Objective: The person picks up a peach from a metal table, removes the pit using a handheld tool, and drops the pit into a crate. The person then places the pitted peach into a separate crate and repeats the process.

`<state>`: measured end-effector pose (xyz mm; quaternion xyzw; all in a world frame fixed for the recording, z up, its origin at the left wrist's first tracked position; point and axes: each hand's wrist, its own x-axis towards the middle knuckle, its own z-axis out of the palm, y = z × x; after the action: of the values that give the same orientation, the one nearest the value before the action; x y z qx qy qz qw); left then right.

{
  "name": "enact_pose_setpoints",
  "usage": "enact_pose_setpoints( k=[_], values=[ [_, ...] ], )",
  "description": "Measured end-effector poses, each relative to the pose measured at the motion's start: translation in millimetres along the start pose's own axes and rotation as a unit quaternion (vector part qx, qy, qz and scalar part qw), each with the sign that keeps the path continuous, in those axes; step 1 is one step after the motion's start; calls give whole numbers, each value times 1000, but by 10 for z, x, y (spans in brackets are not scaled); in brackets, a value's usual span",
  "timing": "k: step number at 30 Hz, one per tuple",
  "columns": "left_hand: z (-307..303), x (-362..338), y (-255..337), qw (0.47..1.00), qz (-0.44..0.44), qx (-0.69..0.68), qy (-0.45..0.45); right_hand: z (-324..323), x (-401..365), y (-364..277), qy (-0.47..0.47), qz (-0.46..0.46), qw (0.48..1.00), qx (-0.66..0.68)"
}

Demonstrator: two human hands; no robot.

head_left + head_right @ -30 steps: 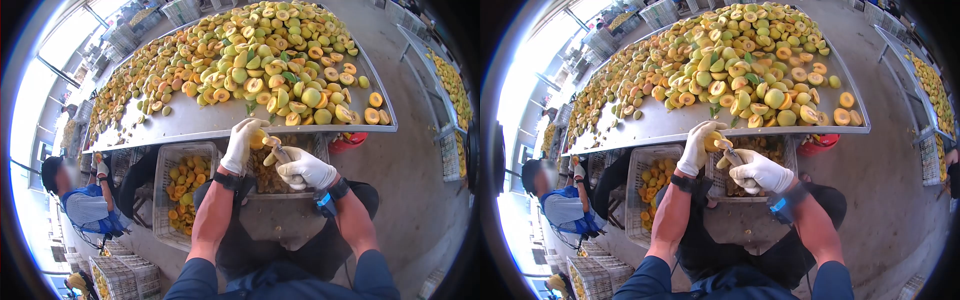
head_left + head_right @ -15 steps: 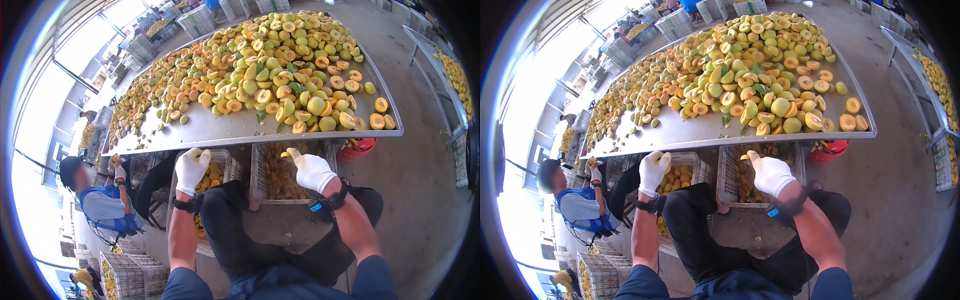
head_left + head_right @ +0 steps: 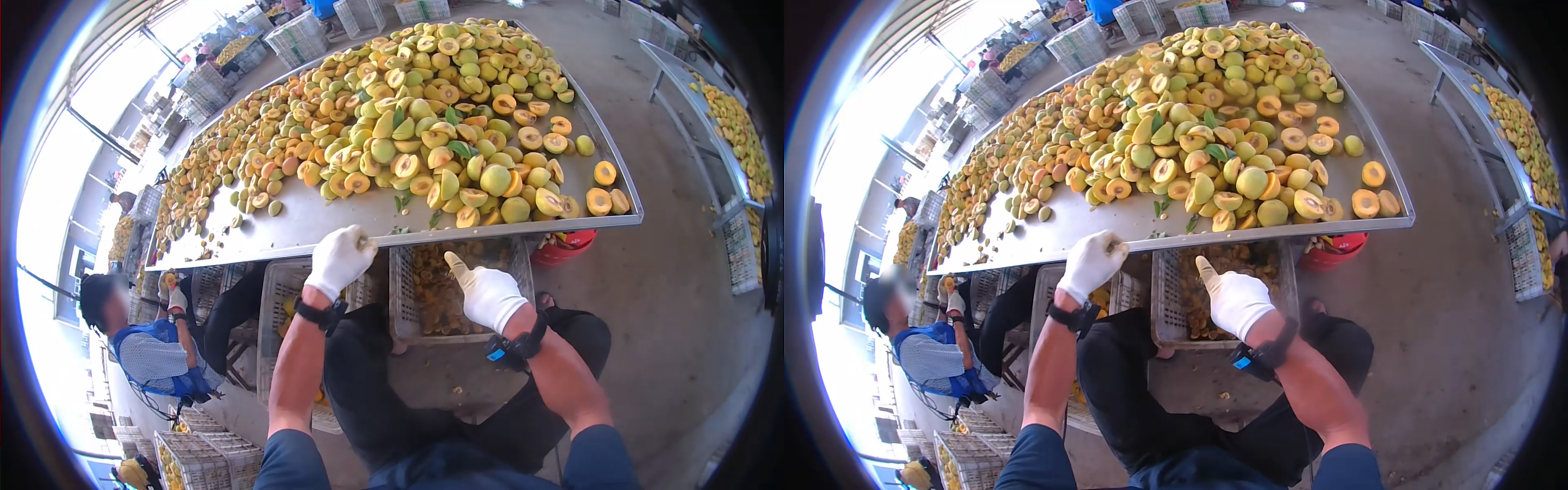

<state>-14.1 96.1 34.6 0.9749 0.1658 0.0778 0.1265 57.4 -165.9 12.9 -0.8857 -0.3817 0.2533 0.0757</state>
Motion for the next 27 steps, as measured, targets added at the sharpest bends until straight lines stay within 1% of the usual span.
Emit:
enact_pose_setpoints(
  k=[2,4,5,7,8,9,10,11,13,14,16,17,19,20,21,22,23,25,27],
  values=[
    [251,389,139,999,-1,-50,-7,39,18,20,-3,-15,1000,-21],
    [463,783,228,984,-68,-158,-37,15,13,19,-13,-13,1000,-20],
    [619,945,252,990,-52,-127,18,-3,13,29,-20,-14,1000,-18],
    [849,1200,308,988,-52,-131,64,-10,11,63,-17,-12,1000,-16],
    [935,1340,296,988,-50,-131,60,-16,1,78,-9,-14,1000,-13],
    [940,1448,344,973,-114,-201,8,-16,-9,92,-1,-17,1000,-10],
    [952,1509,382,947,-176,-266,-44,-21,-15,106,-3,-14,1000,-5],
    [974,1547,427,951,-210,-223,-39,-27,-17,117,4,-19,1000,-1],
    [1016,1556,560,967,-224,-123,2,-4,-13,123,10,-25,1000,5],
    [994,1521,570,967,-224,-121,2,12,-3,127,19,-25,999,13],
    [987,1453,569,970,-201,-133,-38,10,-14,137,30,-23,999,23],
    [977,1444,575,970,-199,-131,-38,-2,-30,136,40,-28,998,26],
    [989,1438,525,961,-203,-172,-82,-5,-50,138,50,-33,998,28],
    [979,1433,485,959,-190,-178,-114,2,-54,138,58,-33,997,39],
    [940,1409,455,959,-188,-178,-112,-8,-62,143,66,-32,996,49],
    [908,1356,414,918,-235,-282,-150,-29,-78,143,69,-32,996,49],
    [880,1296,373,862,-279,-381,-185,-55,-96,139,84,-28,994,63],
    [846,1145,223,804,-267,-509,-153,-72,-107,142,100,-24,991,82],
    [816,1050,-42,738,-282,-586,-180,-68,-84,128,147,-16,986,81]
  ],
)
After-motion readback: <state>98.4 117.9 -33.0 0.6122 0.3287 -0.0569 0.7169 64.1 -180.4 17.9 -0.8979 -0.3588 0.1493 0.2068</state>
